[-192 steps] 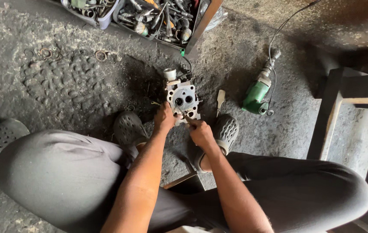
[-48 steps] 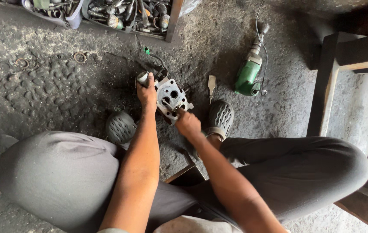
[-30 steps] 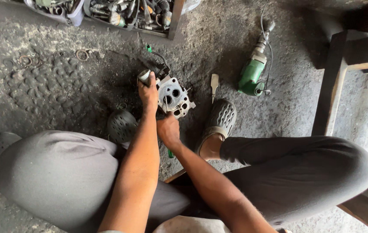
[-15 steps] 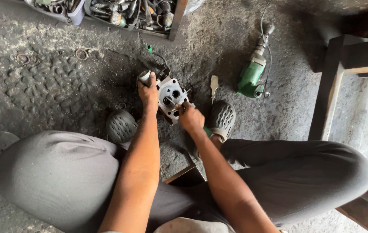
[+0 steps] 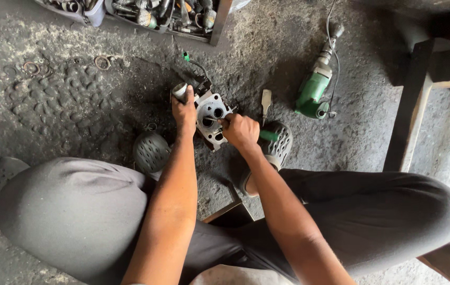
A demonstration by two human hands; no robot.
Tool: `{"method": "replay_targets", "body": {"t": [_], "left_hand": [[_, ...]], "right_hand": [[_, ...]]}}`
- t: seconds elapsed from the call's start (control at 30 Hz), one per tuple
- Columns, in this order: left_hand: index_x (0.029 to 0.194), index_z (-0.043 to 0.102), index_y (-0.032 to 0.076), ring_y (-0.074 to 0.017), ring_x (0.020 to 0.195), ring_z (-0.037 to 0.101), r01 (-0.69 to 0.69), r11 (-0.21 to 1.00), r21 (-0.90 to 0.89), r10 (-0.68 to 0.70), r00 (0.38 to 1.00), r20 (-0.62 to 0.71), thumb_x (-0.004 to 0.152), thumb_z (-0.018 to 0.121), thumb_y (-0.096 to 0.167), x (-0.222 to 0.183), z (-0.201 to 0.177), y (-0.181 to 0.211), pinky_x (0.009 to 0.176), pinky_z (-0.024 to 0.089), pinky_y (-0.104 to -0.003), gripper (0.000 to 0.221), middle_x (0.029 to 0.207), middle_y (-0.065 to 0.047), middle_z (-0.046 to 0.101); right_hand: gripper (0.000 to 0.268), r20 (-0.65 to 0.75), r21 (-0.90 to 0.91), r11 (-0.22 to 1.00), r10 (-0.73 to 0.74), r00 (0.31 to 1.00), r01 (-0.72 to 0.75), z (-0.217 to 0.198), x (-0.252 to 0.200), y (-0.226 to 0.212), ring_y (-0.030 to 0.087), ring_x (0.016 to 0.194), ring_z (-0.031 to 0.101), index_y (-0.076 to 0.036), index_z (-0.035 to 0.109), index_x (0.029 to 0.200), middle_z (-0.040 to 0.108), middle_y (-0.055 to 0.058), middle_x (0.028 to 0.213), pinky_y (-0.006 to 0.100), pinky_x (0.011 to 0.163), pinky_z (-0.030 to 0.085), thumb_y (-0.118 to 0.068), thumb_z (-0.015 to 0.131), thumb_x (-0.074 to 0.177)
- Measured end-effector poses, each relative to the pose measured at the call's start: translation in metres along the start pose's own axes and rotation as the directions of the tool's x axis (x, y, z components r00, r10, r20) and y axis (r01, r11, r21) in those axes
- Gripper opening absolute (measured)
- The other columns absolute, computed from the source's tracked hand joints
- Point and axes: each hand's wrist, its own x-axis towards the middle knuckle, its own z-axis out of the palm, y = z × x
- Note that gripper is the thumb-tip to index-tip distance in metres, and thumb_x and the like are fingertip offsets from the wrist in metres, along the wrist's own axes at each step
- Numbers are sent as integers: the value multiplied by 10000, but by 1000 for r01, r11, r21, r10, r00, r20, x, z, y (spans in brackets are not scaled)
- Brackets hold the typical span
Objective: The person holds a metal engine head component while using a screwdriver to pry at a small internal valve or seal, then uses a power drill to clean or grind inside one of the cylinder openings.
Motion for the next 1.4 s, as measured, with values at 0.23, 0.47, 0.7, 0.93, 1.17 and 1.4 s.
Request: {"method": "replay_targets", "body": {"t": [0.23, 0.47, 0.7, 0.93, 1.17, 1.4], "left_hand": [[1431, 512, 32, -238, 1157, 666, 107, 991, 78, -109, 994, 28, 921, 686, 532, 1, -6, 0, 989, 533, -364, 735, 1331, -152, 663], [1412, 501, 30, -220, 1116, 682, 30, 1000, 1, -30, 1000, 10, 936, 716, 484, 3, -1, -8, 959, 547, -355, 692, 1287, -140, 678], [1265, 618, 12, -191, 1012, 677, -7, 983, -182, 18, 998, 60, 906, 768, 362, 16, 3, -11, 892, 540, -339, 524, 1184, -111, 715], [1118, 674, 0, -178, 828, 690, 161, 965, -206, -116, 970, 212, 788, 816, 152, 33, -7, -3, 732, 565, -351, 390, 1011, -89, 746], [1065, 751, -12, -237, 830, 707, 168, 945, 281, -241, 937, 252, 747, 784, 302, 18, -1, 31, 733, 555, -385, 448, 1002, -156, 774], [973, 687, -85, -400, 912, 718, -66, 847, 528, 74, 997, 6, 668, 861, 479, -6, 31, 37, 812, 586, -445, 664, 993, -281, 712]], "right_hand": [[509, 246, 386, 716, 529, 812, -582, 63, -21, 1, 379, 959, 729, -111, 790, 1017, 768, 178, 979, 457, 850, 564, -593, 711, 871], [373, -7, 237, 865, 456, 890, -442, 42, -34, -28, 391, 848, 720, -182, 793, 935, 742, 181, 846, 474, 749, 553, -528, 653, 935], [342, -141, 137, 984, 129, 982, -109, 46, -25, -7, 416, 777, 712, -125, 762, 908, 738, 198, 812, 509, 683, 550, -444, 652, 963], [485, 372, 643, 451, 523, 767, -619, 147, -10, 38, 329, 669, 575, -31, 668, 825, 607, 177, 730, 440, 596, 466, -471, 617, 1022], [357, 716, 683, -79, 271, 644, -726, 98, -23, 36, 310, 475, 504, -14, 531, 765, 522, 156, 632, 498, 450, 460, -243, 503, 1037], [342, 636, 743, 53, 255, 729, -667, 14, -70, -6, 272, 557, 590, 20, 623, 898, 579, 140, 697, 468, 515, 516, -283, 559, 1043]]}}
